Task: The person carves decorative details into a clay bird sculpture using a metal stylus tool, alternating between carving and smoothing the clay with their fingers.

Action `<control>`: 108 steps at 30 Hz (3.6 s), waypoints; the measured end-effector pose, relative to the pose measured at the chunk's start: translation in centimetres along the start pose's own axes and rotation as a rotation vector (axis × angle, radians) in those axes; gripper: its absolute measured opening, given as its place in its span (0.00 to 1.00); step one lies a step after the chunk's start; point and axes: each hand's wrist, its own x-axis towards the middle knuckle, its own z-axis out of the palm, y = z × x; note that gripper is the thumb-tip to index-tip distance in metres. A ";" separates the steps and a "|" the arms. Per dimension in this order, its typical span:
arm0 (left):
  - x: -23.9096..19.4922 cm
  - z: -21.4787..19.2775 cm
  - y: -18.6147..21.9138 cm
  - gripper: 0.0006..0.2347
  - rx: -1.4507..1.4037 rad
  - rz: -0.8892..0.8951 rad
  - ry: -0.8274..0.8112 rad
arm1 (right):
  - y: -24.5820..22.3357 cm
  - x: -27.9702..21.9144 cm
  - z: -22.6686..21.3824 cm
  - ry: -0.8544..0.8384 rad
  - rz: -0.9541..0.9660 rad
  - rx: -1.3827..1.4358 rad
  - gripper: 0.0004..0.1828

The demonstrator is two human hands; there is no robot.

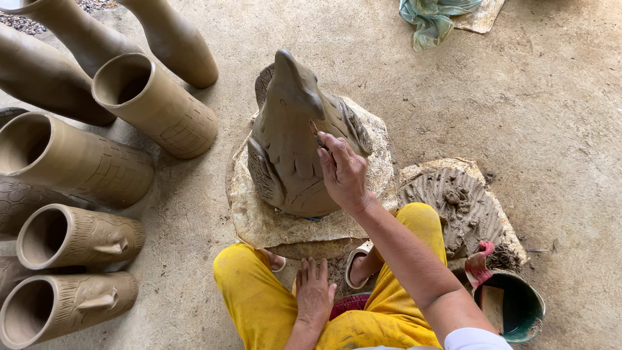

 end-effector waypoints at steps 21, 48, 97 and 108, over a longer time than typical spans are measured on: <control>0.6 1.5 -1.1 0.28 0.090 -0.043 -0.038 | 0.9 -0.2 2.3 0.090 -0.045 -0.066 0.12; 0.8 1.9 -0.8 0.24 0.076 -0.011 -0.043 | 0.8 -1.0 0.7 0.030 0.026 -0.069 0.12; 0.9 -1.0 -1.5 0.35 0.036 -0.190 -0.070 | 0.3 -2.2 0.1 0.051 0.197 0.017 0.21; 0.8 0.0 -1.3 0.34 0.111 -0.103 -0.038 | 2.3 -3.1 0.4 0.039 0.247 0.015 0.17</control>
